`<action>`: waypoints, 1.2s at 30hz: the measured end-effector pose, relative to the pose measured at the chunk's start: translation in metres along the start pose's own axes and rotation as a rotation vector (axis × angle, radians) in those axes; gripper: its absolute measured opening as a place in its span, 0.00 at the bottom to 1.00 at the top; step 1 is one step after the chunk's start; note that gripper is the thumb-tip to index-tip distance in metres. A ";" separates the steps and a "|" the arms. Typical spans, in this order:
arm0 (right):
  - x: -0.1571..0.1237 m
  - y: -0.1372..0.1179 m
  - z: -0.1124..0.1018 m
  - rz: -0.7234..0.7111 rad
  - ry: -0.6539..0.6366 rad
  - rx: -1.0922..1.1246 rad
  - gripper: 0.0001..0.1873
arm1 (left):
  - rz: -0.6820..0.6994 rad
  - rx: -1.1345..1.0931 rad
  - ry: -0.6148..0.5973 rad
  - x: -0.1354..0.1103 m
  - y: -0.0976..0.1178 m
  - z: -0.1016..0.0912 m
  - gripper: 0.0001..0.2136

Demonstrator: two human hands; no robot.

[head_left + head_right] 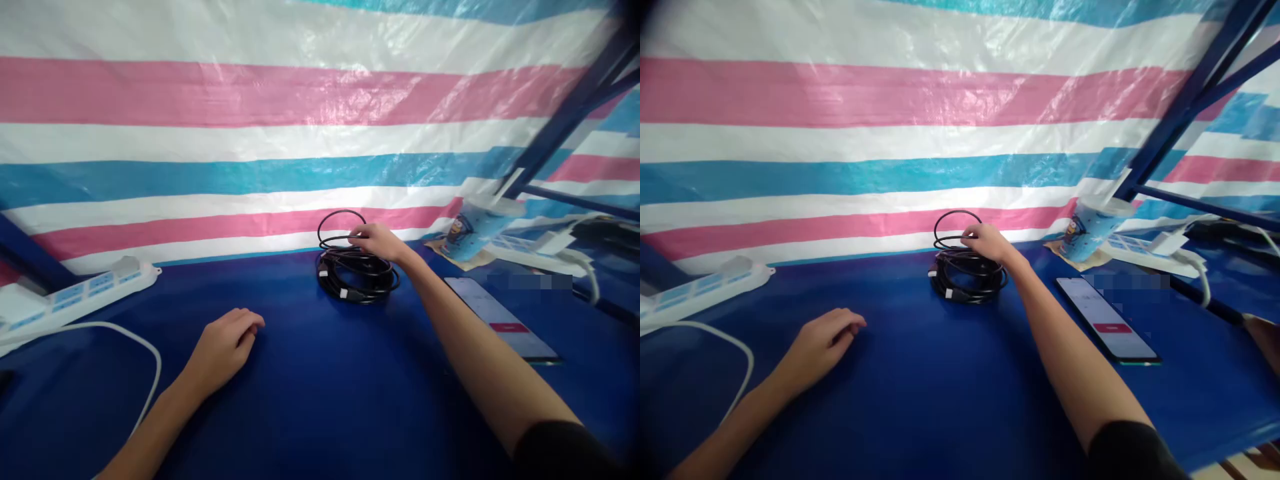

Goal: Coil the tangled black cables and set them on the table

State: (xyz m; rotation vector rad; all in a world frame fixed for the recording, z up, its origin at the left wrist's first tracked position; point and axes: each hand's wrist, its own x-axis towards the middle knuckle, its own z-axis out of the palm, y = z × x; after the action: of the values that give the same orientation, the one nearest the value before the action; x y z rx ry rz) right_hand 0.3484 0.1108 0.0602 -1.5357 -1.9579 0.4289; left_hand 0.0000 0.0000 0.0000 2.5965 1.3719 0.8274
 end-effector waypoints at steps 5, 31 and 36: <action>0.014 -0.025 -0.023 -0.060 0.404 0.265 0.05 | 0.038 -0.007 -0.049 0.001 0.001 -0.001 0.13; -0.079 -0.172 -0.052 -0.673 -0.203 0.022 0.12 | -0.128 -1.111 0.391 0.100 0.099 -0.165 0.10; -0.080 -0.169 -0.054 -0.761 -0.406 0.232 0.29 | -0.051 -0.676 0.807 0.082 0.095 -0.172 0.09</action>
State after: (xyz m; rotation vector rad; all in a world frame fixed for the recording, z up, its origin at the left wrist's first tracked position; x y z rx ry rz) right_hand 0.2663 -0.0178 0.1804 -0.5032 -2.5038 0.6278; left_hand 0.0213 -0.0200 0.2109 1.7406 0.9753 2.0294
